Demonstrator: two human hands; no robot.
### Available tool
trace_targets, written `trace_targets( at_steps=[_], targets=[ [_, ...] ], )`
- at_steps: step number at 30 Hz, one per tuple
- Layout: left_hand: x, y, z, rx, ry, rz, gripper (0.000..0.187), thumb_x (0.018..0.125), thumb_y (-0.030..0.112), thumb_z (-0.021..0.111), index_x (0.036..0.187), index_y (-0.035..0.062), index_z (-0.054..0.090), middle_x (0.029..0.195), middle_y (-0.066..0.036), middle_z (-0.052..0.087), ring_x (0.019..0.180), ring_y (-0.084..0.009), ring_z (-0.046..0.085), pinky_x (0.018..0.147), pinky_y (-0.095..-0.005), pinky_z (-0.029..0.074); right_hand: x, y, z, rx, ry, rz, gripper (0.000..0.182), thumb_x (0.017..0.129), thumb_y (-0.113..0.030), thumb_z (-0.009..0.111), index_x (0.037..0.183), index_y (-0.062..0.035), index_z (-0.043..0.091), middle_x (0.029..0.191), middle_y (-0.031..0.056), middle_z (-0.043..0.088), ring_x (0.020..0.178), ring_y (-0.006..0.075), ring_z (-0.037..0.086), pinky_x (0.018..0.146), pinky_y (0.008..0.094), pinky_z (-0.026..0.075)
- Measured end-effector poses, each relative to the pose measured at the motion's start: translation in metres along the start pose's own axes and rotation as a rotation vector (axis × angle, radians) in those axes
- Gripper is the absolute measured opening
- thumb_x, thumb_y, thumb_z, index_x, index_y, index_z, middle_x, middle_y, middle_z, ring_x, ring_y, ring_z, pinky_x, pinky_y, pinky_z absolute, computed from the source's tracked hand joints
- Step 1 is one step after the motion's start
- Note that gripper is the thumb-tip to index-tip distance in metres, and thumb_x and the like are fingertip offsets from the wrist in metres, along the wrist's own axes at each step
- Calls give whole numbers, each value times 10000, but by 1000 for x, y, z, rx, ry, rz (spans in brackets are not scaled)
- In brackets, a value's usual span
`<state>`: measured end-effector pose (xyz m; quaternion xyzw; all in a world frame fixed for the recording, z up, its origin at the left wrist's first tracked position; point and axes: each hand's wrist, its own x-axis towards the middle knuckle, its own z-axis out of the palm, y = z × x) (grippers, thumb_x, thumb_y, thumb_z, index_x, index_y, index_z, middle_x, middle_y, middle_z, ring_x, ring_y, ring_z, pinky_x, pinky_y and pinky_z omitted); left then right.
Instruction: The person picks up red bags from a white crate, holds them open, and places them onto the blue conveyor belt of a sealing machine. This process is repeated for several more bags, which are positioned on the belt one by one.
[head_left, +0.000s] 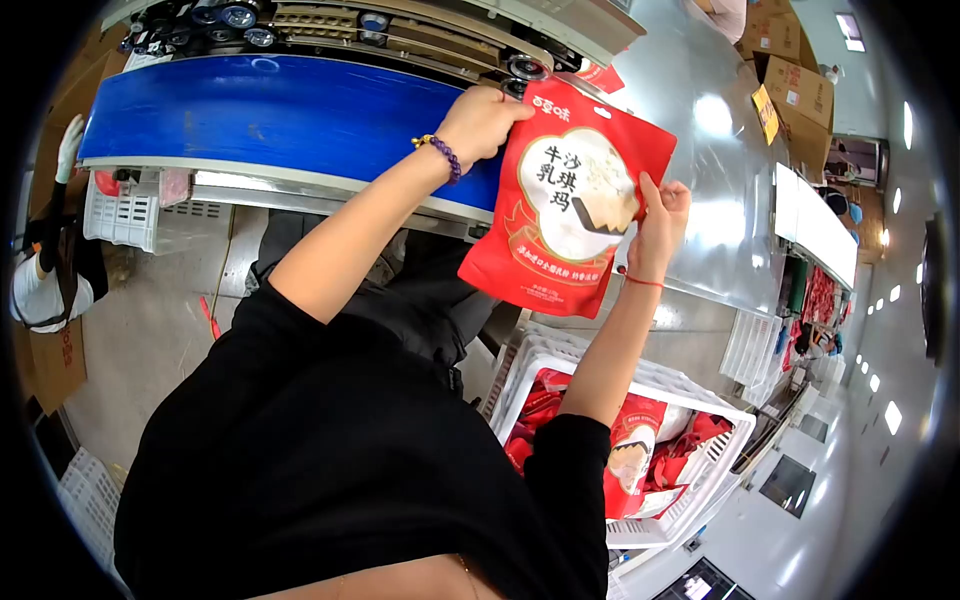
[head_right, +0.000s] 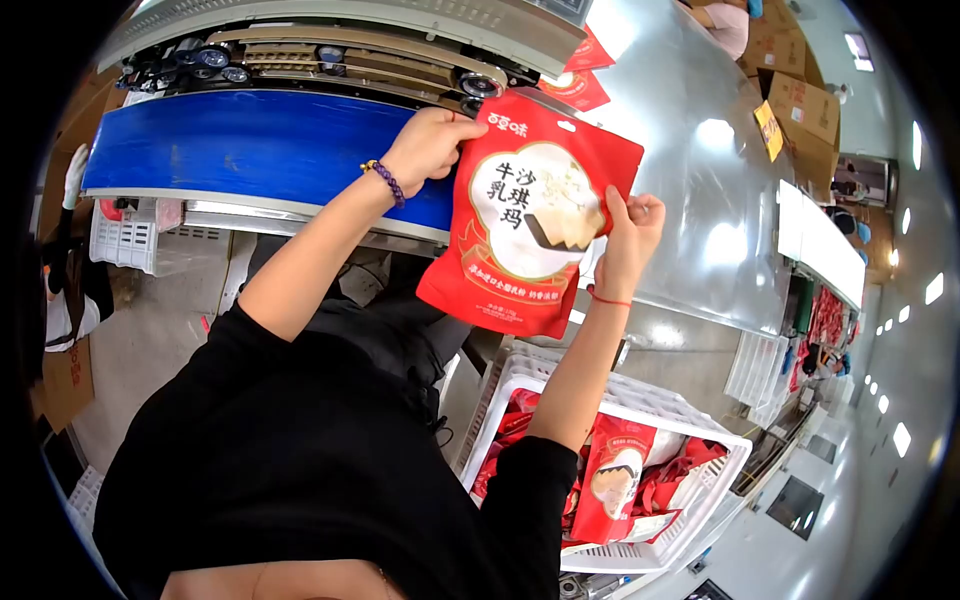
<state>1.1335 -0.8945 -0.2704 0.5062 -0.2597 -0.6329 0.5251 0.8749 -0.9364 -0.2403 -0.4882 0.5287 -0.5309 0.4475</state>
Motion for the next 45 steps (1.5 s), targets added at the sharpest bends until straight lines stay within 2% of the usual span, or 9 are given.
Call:
trace_targets(
  at_steps=[11,13,17,21,26,30,34,39,45],
  targets=[
    [-16,10,-70,531,193,196,387,901,352,632,906,-28,700,582,-31,606,457,-103,532,441,-258,390,-6,5,55,9,-100,203,285,852,-54,700,868,-105,420,839,45,632,751,119,615,565,247,471],
    [-36,18,-94,800,290,254,470,920,462,517,861,46,726,689,-98,683,631,-202,668,632,-344,506,-5,16,64,37,-141,213,285,837,-61,717,884,-91,438,882,69,641,741,137,628,538,241,467],
    [-104,49,-125,774,540,715,294,964,252,550,860,37,722,720,-48,652,637,-134,593,592,-274,449,-29,15,112,-56,-151,198,208,872,-77,681,961,-30,499,981,136,687,811,165,657,642,279,550],
    [-160,56,-78,517,231,850,161,932,39,578,841,-12,700,717,-34,586,615,-73,482,547,-231,356,-57,10,55,-132,-119,-100,241,881,-53,640,1048,41,494,997,144,692,867,186,664,745,264,542],
    [-183,38,-21,669,-307,755,119,872,-41,586,843,-15,699,689,-41,573,569,-88,475,516,-235,329,-139,1,-111,-947,374,-417,331,791,5,642,1113,7,569,1077,136,653,1019,247,631,891,326,494],
    [-177,15,10,657,-470,748,104,858,-36,606,829,-2,700,676,-37,575,556,-90,488,500,-239,337,-266,-10,-237,-1767,702,-132,491,740,-54,647,1210,37,538,1217,210,576,1187,374,500,1059,418,367],
    [-173,6,22,649,-590,658,73,839,-13,635,826,20,699,674,-60,582,542,-130,523,491,-255,376,-361,-3,-283,-1871,687,953,850,687,-354,816,1404,-163,400,1453,93,424,1332,275,416,1093,617,235],
    [-161,-4,23,620,-615,710,73,831,2,647,818,40,707,662,-59,565,530,-157,511,489,-271,381,-346,-11,-287,-1819,750,164,338,798,-120,675,1115,-75,568,1067,171,649,948,368,624,780,436,492],
    [-172,5,15,615,-548,874,202,779,72,726,980,82,703,846,-38,594,711,-177,550,621,-291,443,-267,-154,-121,-1670,243,138,348,716,-120,751,1031,-103,602,824,163,669,800,371,640,680,433,496]
  ],
)
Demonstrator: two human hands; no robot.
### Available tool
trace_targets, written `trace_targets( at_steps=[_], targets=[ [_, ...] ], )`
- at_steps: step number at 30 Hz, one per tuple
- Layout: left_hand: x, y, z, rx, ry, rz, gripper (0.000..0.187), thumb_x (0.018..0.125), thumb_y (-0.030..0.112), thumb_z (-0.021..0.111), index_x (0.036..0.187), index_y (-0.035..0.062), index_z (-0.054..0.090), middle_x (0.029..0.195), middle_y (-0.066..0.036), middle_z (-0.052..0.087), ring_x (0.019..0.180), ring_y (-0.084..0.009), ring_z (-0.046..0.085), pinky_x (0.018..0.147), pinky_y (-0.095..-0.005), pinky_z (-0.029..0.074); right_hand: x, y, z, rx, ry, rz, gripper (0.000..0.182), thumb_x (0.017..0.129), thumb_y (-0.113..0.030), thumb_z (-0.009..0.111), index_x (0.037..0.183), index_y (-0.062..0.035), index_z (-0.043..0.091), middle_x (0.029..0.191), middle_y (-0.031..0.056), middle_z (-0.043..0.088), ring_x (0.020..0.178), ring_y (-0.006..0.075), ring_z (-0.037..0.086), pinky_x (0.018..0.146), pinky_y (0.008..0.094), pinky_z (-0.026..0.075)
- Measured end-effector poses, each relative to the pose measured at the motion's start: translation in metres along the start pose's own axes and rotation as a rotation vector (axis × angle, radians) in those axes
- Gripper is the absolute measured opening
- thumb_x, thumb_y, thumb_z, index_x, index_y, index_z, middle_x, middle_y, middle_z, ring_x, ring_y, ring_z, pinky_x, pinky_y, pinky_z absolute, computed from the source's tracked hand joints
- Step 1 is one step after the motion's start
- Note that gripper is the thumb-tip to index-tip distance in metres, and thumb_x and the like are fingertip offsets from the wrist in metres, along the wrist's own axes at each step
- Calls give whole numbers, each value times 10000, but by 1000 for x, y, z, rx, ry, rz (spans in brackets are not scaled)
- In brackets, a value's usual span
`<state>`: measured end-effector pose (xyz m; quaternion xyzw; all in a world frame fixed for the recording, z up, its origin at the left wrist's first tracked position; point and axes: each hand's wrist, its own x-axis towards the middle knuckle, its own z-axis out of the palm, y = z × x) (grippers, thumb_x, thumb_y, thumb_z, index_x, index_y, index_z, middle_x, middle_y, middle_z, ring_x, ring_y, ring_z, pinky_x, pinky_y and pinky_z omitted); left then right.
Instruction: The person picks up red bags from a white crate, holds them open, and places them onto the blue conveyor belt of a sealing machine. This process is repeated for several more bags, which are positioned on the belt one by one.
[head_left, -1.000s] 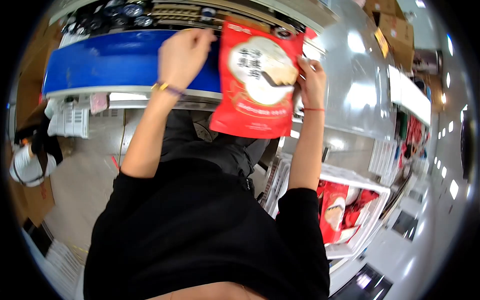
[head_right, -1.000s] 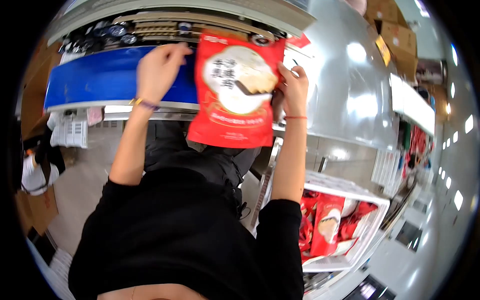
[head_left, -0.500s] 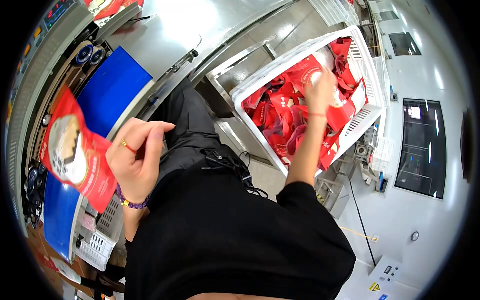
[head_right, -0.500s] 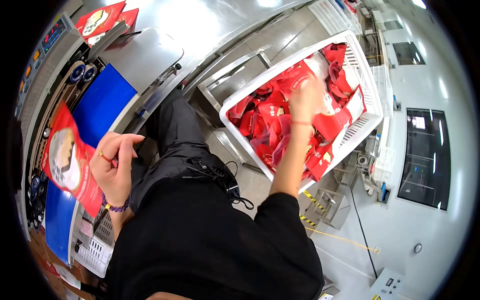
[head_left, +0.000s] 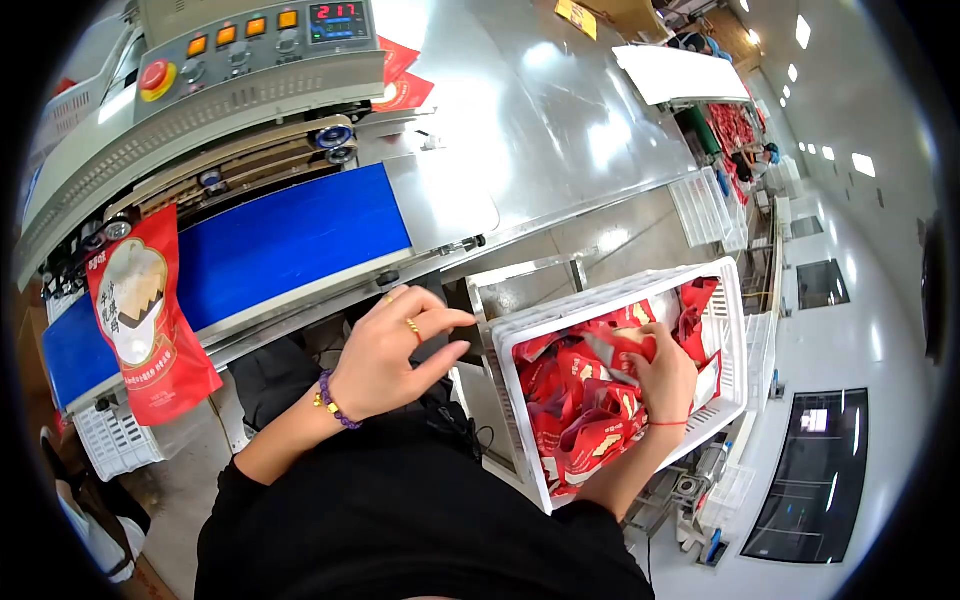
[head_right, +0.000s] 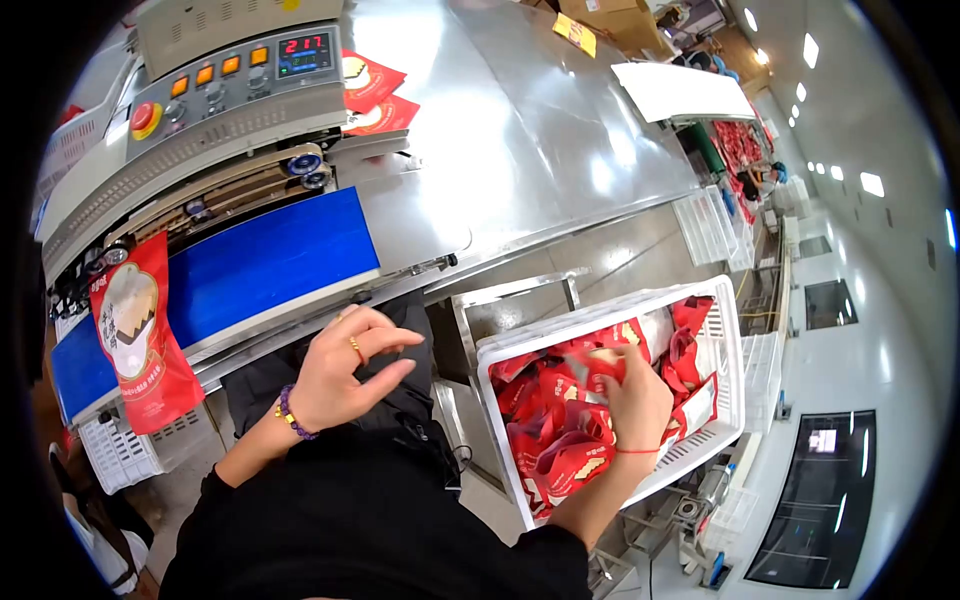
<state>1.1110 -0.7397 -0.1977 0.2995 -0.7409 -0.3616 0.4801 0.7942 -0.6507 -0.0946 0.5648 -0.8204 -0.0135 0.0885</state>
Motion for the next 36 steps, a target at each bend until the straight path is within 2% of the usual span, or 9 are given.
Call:
trace_targets(
  at_steps=[5,9,13,18,20,25,30,34,36],
  targets=[
    [-6,8,-5,-67,-197,111,756,711,241,821,1352,59,464,1296,-122,486,1228,-314,449,1009,-379,400,-6,-86,-45,204,-243,-593,271,770,-199,718,989,-116,582,770,90,653,709,309,642,589,391,492],
    [-19,4,-4,70,-222,114,669,702,318,819,1246,57,531,1125,-123,607,1086,-318,574,942,-401,443,2,-149,-45,324,-345,-862,275,851,-310,672,1042,-143,567,775,78,654,689,316,631,565,393,488],
    [-36,-6,-33,1,182,-226,441,713,189,822,1077,43,621,943,-145,680,834,-293,684,730,-333,543,31,-163,-41,824,-159,-814,535,785,-114,746,1275,-66,536,1018,108,679,922,209,672,817,316,527],
    [-41,-17,-47,-413,461,-457,449,735,77,825,1104,16,577,977,-44,672,879,-90,630,769,-246,524,48,-171,25,1492,-298,-727,1042,633,-143,875,1467,-34,260,1400,146,450,1330,245,415,1080,403,357],
    [-40,-18,-42,-612,509,-481,468,733,66,823,1117,12,561,992,-34,668,874,-90,631,779,-242,521,30,-177,70,1568,-557,-610,868,700,-91,840,1421,-30,362,1359,85,488,1250,180,463,1021,359,402],
    [-39,-28,-45,-861,284,-350,607,768,2,747,1312,-25,478,1244,-48,527,1171,-139,510,987,-285,441,23,-193,89,1773,-321,-209,201,846,30,674,1047,25,663,962,52,685,865,99,617,803,248,494],
    [-26,-38,-46,-178,374,-375,115,901,28,622,955,-57,676,920,-64,637,767,-110,567,658,-237,464,33,-168,107,1567,-242,-307,182,900,-39,659,1061,42,677,976,45,690,862,88,608,788,235,489],
    [-7,-57,-53,116,378,-268,156,900,107,648,931,-37,700,849,-75,619,749,-129,581,649,-259,445,59,-150,128,1768,-131,-120,183,926,-106,655,1037,33,696,931,2,673,832,68,556,761,224,469],
    [6,-76,-48,63,383,-477,211,882,177,683,915,-29,708,819,-73,614,721,-135,582,647,-257,447,77,-155,125,1312,91,-208,184,909,-127,682,1009,24,713,845,-4,666,761,53,542,701,216,474]
  ],
)
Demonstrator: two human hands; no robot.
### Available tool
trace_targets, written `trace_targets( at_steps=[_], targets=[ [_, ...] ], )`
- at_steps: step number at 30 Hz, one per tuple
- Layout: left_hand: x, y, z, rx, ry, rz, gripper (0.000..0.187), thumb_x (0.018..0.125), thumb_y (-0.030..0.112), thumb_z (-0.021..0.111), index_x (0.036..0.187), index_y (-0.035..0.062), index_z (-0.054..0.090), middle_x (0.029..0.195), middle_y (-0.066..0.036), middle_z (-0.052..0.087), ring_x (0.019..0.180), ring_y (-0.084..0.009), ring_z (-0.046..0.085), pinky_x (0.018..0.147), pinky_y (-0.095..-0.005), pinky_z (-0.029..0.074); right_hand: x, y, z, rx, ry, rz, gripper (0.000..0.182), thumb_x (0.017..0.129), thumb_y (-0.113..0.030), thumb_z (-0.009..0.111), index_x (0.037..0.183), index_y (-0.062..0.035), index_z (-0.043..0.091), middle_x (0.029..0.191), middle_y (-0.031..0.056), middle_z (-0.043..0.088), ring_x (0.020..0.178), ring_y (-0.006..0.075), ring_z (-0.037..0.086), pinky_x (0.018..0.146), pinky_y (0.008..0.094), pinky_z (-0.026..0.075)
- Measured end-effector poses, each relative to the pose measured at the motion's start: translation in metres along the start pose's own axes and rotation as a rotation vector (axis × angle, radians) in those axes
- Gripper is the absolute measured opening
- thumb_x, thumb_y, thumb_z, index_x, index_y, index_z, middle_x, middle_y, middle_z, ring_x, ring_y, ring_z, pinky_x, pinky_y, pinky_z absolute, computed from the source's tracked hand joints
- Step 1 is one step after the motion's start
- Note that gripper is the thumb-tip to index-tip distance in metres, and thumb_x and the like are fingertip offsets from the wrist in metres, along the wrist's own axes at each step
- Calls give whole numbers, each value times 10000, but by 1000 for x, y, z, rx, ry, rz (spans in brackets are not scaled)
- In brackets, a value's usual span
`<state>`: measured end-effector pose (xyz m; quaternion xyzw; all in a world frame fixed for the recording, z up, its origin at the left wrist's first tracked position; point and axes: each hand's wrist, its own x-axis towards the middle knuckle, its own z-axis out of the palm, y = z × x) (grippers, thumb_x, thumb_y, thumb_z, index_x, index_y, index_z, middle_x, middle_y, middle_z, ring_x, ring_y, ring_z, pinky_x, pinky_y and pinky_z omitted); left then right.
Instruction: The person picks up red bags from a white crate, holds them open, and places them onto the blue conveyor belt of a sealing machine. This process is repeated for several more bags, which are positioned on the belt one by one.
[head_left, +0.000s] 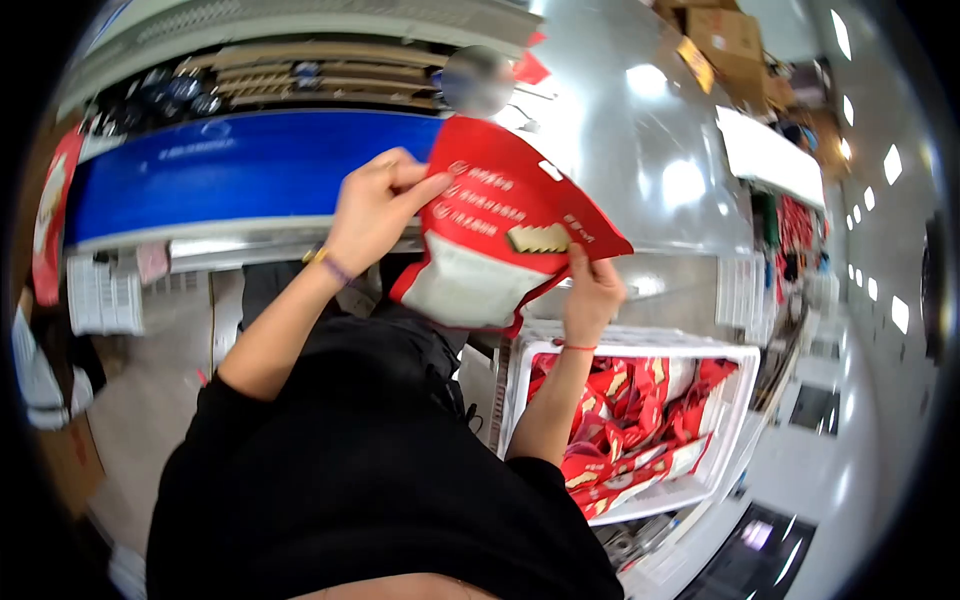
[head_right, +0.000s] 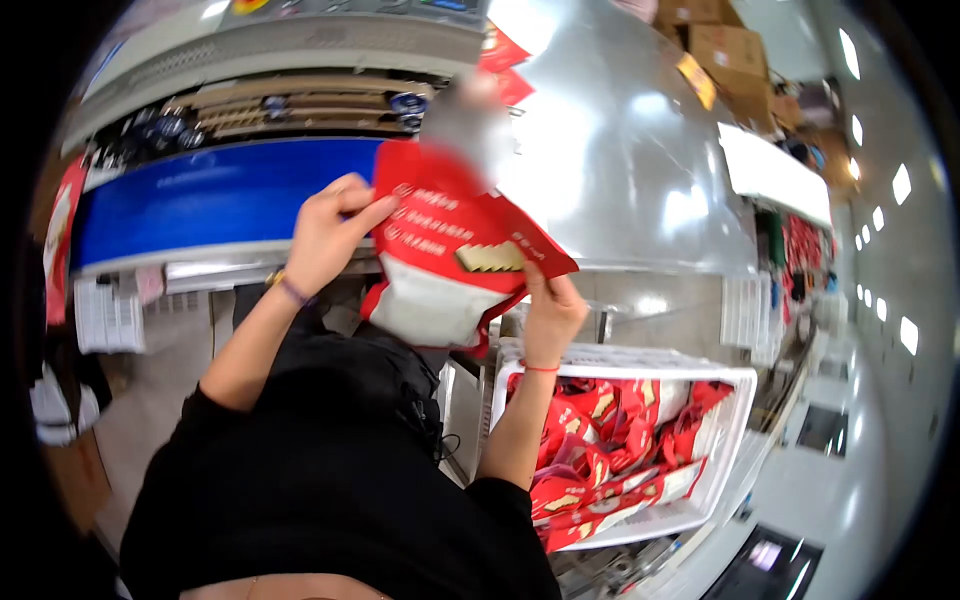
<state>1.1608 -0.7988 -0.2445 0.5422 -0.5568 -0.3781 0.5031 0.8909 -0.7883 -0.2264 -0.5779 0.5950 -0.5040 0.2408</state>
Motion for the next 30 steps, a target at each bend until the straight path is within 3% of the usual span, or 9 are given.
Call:
trace_targets(
  at_steps=[2,5,8,16,20,22,26,29,30],
  targets=[
    [17,-25,19,-133,78,-16,251,895,210,683,913,-40,693,724,-15,556,624,-69,477,574,-230,390,21,21,-1,-9,-19,110,182,889,-134,705,992,16,725,779,-3,654,699,42,525,638,210,473],
    [41,-26,36,-422,-42,-308,347,928,321,649,975,-19,696,620,41,549,470,-22,402,417,-197,307,57,30,13,175,-5,179,189,902,-102,678,1024,38,643,805,47,674,699,63,582,589,210,474],
    [66,-34,50,-681,-74,-462,279,940,244,617,835,-13,643,574,13,515,424,-45,397,370,-222,283,98,58,9,270,-45,201,183,886,-43,677,957,-49,509,844,100,677,703,96,616,589,217,478],
    [91,-46,29,-710,35,-492,245,926,201,606,772,12,588,547,-3,484,404,-60,374,354,-238,244,123,45,56,341,-107,198,291,856,-5,690,801,-113,426,713,-27,529,634,51,521,544,181,410],
    [82,-42,13,-482,121,-438,277,920,252,629,845,-14,635,505,2,475,387,-71,365,359,-244,253,118,37,66,292,-169,239,297,860,-32,701,785,-127,430,676,-68,470,576,10,460,492,162,346],
    [77,-53,-5,-248,141,-335,367,904,339,606,798,-4,683,532,-46,584,446,-128,531,491,-272,429,112,31,80,302,-186,259,314,843,-43,728,804,-102,422,696,7,599,595,44,493,507,198,362],
    [48,-42,-43,39,107,-379,436,936,397,551,799,11,699,601,-104,616,554,-217,620,559,-320,469,104,24,107,402,-221,277,334,828,-52,745,783,-108,419,681,-8,594,583,34,494,477,203,353],
    [11,-40,-66,312,433,-29,404,968,380,509,864,60,732,775,-114,615,725,-283,629,629,-341,480,100,19,125,344,-285,346,325,816,-62,755,782,-111,435,668,-17,575,563,41,488,480,201,362],
    [-1,-29,-74,315,508,37,336,971,303,537,857,54,731,715,-102,580,627,-255,586,580,-337,444,98,19,135,284,-315,337,290,829,-71,742,801,-96,454,661,-16,574,559,52,499,486,198,370]
  ],
)
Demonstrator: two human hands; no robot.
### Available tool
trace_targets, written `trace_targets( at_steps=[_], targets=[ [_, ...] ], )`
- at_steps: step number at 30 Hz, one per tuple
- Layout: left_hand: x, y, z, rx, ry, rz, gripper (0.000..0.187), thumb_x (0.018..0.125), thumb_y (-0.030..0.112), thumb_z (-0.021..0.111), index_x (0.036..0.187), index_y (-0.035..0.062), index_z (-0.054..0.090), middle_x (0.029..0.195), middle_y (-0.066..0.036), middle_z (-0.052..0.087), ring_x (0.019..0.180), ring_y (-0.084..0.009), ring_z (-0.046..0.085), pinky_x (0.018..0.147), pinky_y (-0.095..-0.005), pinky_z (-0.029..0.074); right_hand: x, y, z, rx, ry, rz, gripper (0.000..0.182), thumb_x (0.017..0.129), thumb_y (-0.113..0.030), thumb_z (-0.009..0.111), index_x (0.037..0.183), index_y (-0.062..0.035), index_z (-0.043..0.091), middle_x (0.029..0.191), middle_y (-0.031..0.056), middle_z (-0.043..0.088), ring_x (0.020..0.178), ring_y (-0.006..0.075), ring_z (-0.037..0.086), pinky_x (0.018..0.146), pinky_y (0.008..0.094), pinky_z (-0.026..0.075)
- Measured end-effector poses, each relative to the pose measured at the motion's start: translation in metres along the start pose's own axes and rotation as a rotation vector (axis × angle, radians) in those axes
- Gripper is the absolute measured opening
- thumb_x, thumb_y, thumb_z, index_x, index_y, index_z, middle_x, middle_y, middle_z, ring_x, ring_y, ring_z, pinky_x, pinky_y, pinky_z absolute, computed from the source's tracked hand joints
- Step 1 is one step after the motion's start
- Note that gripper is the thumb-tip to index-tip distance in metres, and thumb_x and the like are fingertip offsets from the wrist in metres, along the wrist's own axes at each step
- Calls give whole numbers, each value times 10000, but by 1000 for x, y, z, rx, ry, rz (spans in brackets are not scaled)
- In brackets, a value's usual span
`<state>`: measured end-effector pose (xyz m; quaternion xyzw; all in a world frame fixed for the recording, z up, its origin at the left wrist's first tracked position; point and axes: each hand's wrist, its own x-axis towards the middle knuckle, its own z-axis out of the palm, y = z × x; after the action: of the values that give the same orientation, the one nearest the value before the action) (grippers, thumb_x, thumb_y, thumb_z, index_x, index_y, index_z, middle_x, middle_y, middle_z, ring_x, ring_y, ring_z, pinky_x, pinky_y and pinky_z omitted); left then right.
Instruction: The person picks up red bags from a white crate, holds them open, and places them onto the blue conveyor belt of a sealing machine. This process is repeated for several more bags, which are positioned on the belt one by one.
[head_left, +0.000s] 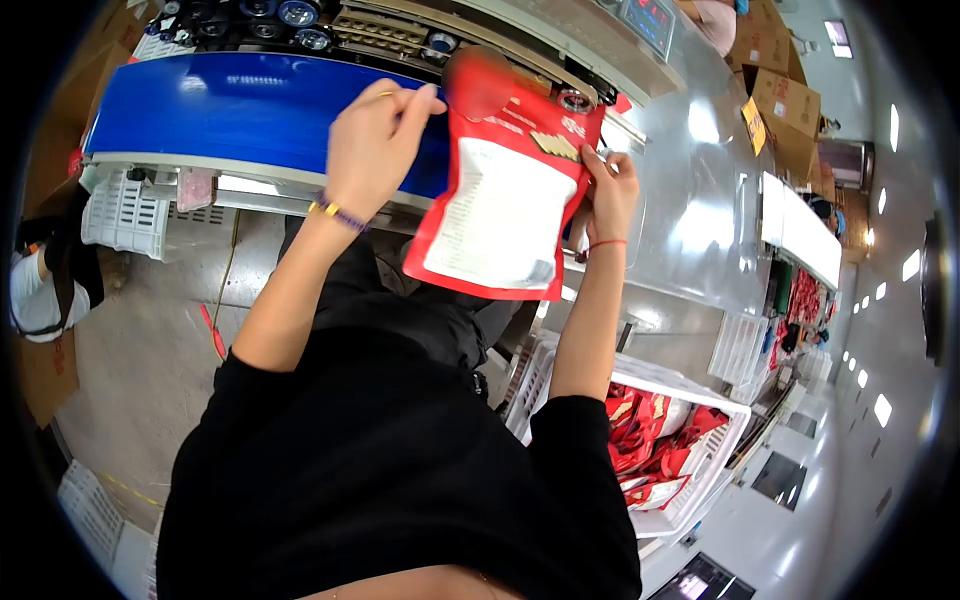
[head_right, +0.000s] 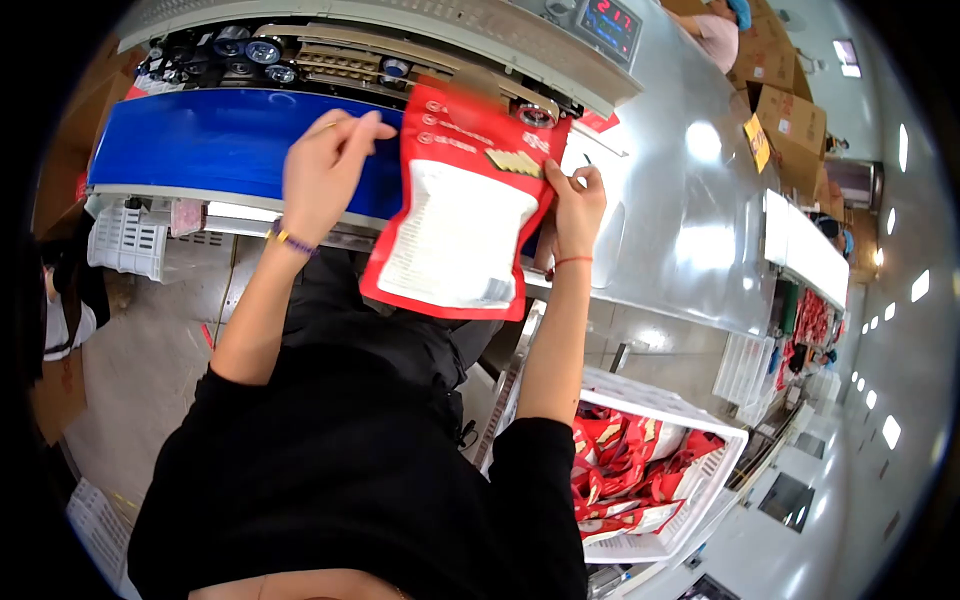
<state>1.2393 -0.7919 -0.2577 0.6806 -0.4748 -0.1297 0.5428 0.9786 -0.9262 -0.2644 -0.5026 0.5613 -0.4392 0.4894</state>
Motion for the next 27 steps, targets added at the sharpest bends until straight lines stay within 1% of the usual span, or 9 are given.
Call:
trace_targets(
  at_steps=[2,4,8,12,18,20,23,24,27],
  targets=[
    [-11,22,-27,-143,50,39,195,943,140,593,853,27,725,667,-41,517,518,-127,452,487,-270,337,-3,-1,20,-38,-68,33,255,847,-88,726,844,-65,472,740,30,619,634,71,559,512,208,436],
    [-26,58,-38,-218,-49,153,160,923,64,600,835,7,721,665,-33,508,524,-91,441,474,-251,319,-18,-8,18,-24,-131,-12,229,885,-96,681,891,-47,457,923,124,663,835,177,664,620,261,550],
    [-53,88,-34,-448,-413,405,108,815,-62,630,831,-9,722,686,-58,545,532,-100,464,470,-236,338,-64,-14,-46,-157,-230,-218,156,935,-51,580,1051,26,510,1087,151,668,964,201,657,836,298,538],
    [-79,100,1,-511,-732,369,84,828,-29,642,817,4,719,703,-47,566,514,-105,461,456,-237,330,-165,-7,-156,-724,101,-83,168,923,-73,597,1071,5,604,1065,101,683,995,156,646,878,265,484],
    [-94,114,32,-558,-964,396,62,837,-7,652,825,-5,713,704,-49,562,508,-95,456,458,-238,337,-352,26,-276,-1371,557,6,356,815,-161,700,1127,-22,599,1120,141,636,1070,297,598,923,369,462],
    [-100,116,38,-553,-1029,355,68,846,7,648,832,-4,713,705,-53,557,514,-103,471,462,-245,348,-392,34,-278,-1650,720,379,302,767,-183,723,1024,-41,655,992,149,654,969,324,618,858,401,489],
    [-106,114,40,-540,-1086,337,79,858,24,640,847,0,715,710,-50,551,533,-105,484,480,-239,362,-401,35,-282,-1505,795,567,226,785,-210,703,948,-54,679,900,126,666,867,308,651,778,431,509],
    [-106,113,40,-531,-1073,336,79,858,24,640,847,0,715,710,-50,551,533,-105,484,480,-239,362,-399,33,-281,-1556,856,329,137,811,-182,673,865,-57,682,819,109,665,758,299,657,699,432,511],
    [-99,110,35,-416,-1120,255,92,855,70,666,915,26,719,778,-37,580,624,-107,548,528,-232,401,-365,-11,-256,-1400,967,71,110,832,-150,661,842,-41,667,777,98,651,681,247,630,655,352,497]
  ],
)
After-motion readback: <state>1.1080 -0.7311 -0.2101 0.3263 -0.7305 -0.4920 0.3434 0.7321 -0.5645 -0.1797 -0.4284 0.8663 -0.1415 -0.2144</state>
